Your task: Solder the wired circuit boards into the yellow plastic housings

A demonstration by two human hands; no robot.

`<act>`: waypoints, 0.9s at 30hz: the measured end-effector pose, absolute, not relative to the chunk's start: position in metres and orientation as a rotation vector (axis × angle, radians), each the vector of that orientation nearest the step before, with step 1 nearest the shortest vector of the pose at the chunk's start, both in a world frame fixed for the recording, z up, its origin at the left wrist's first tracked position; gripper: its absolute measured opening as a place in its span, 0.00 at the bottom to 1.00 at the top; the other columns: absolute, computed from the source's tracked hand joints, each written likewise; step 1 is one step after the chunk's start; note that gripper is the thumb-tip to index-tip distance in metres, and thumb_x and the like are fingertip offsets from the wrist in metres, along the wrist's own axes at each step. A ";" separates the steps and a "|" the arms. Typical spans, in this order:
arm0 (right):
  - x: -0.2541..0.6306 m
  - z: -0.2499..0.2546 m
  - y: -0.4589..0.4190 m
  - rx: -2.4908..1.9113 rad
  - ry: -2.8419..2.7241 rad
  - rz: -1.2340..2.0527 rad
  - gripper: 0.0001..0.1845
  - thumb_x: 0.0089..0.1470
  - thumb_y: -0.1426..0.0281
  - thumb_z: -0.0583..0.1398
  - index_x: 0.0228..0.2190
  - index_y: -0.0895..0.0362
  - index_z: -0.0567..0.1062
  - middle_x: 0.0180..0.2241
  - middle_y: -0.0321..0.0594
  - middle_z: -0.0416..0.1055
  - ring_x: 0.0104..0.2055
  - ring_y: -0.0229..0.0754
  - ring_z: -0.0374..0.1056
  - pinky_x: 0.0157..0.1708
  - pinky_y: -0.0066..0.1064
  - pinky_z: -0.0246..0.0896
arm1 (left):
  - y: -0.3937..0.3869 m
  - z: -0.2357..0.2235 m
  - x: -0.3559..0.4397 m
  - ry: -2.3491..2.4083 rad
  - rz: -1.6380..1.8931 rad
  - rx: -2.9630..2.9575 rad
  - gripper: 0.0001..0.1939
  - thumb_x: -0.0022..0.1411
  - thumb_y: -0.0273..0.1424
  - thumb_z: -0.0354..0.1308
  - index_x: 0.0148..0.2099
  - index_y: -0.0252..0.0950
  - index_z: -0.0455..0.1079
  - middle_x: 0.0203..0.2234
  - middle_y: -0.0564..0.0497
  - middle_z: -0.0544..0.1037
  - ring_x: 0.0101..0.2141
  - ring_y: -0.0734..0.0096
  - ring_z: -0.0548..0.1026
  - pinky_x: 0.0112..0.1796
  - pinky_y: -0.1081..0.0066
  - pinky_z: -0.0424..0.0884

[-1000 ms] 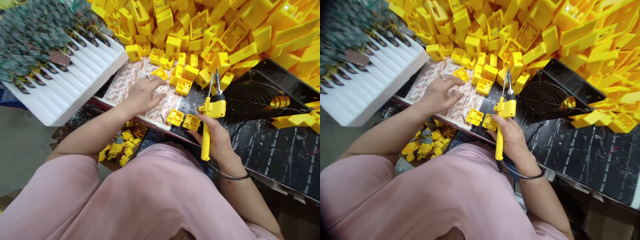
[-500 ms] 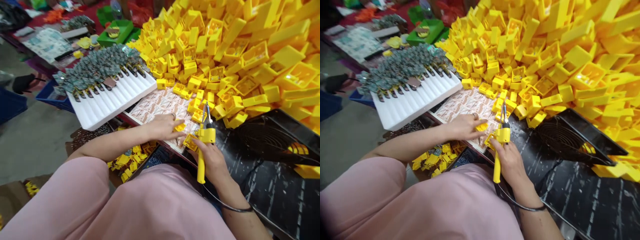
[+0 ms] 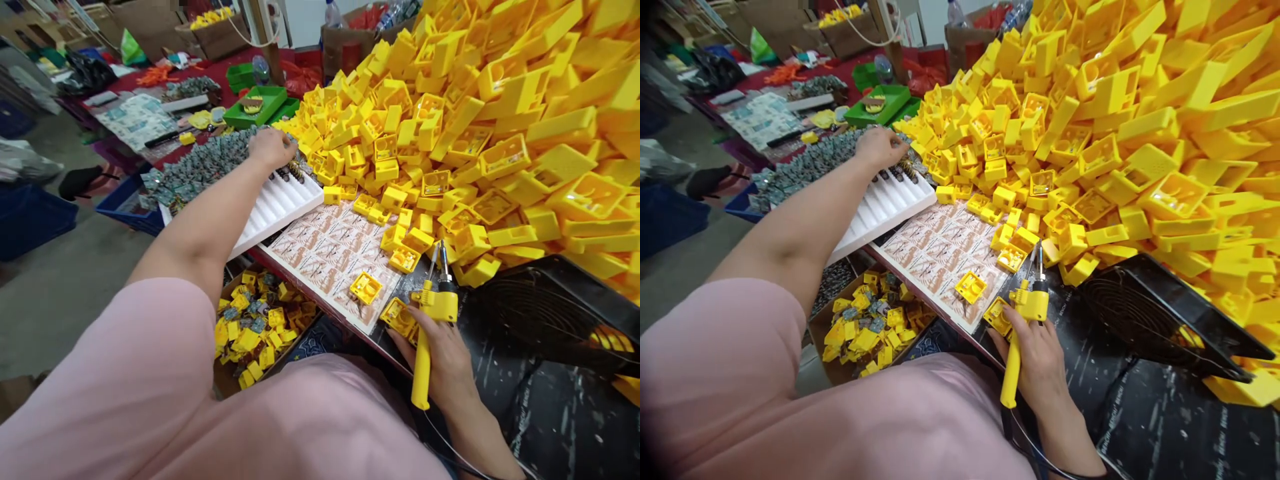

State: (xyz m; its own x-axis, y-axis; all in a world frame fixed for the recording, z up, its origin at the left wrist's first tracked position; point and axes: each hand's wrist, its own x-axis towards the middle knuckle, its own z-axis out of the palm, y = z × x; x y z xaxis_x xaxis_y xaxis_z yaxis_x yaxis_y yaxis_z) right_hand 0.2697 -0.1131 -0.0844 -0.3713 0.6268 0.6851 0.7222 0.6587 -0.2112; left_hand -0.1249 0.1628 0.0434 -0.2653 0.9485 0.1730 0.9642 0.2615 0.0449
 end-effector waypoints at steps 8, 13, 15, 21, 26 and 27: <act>0.270 -0.085 -0.113 -1.063 -2.091 -0.127 0.31 0.64 0.72 0.64 0.65 0.54 0.65 0.37 0.41 0.81 0.35 0.49 0.80 0.40 0.42 0.76 | 0.166 0.011 -0.118 -2.269 -0.494 -1.946 0.17 0.68 0.39 0.55 0.50 0.35 0.79 0.57 0.36 0.79 0.63 0.39 0.66 0.62 0.40 0.57; 0.270 -0.086 -0.112 -1.057 -2.083 -0.148 0.30 0.64 0.70 0.65 0.65 0.55 0.65 0.38 0.43 0.82 0.36 0.51 0.80 0.43 0.46 0.76 | 0.159 0.029 -0.123 -2.172 -1.091 -2.082 0.33 0.70 0.65 0.52 0.45 0.38 0.71 0.53 0.53 0.80 0.60 0.67 0.68 0.65 0.54 0.61; 0.272 -0.085 -0.111 -1.056 -2.087 -0.169 0.30 0.64 0.68 0.65 0.64 0.56 0.66 0.39 0.44 0.82 0.36 0.52 0.80 0.44 0.46 0.75 | 0.146 0.040 -0.117 -2.136 -1.338 -2.247 0.41 0.67 0.72 0.45 0.49 0.37 0.68 0.52 0.56 0.79 0.58 0.76 0.68 0.62 0.57 0.65; 0.270 -0.067 -0.118 -1.124 -2.066 -0.171 0.37 0.62 0.61 0.69 0.66 0.52 0.63 0.45 0.46 0.82 0.42 0.52 0.80 0.45 0.43 0.75 | 0.074 0.038 -0.070 -2.325 -1.830 -2.702 0.13 0.69 0.41 0.55 0.49 0.39 0.68 0.49 0.49 0.83 0.57 0.61 0.77 0.56 0.52 0.76; 0.242 -0.053 -0.108 -1.174 -2.116 -0.029 0.28 0.65 0.62 0.66 0.62 0.50 0.65 0.43 0.42 0.79 0.44 0.48 0.78 0.48 0.39 0.76 | 0.016 0.004 -0.041 -2.307 -1.237 -3.419 0.07 0.55 0.34 0.63 0.33 0.37 0.71 0.23 0.53 0.76 0.29 0.68 0.79 0.38 0.61 0.78; 0.236 -0.053 -0.103 -1.164 -2.146 -0.018 0.27 0.66 0.61 0.65 0.62 0.50 0.65 0.41 0.41 0.78 0.42 0.48 0.77 0.50 0.40 0.75 | 0.008 -0.002 -0.037 -2.108 -0.952 -3.527 0.06 0.56 0.34 0.62 0.33 0.37 0.74 0.23 0.52 0.77 0.29 0.68 0.79 0.37 0.62 0.77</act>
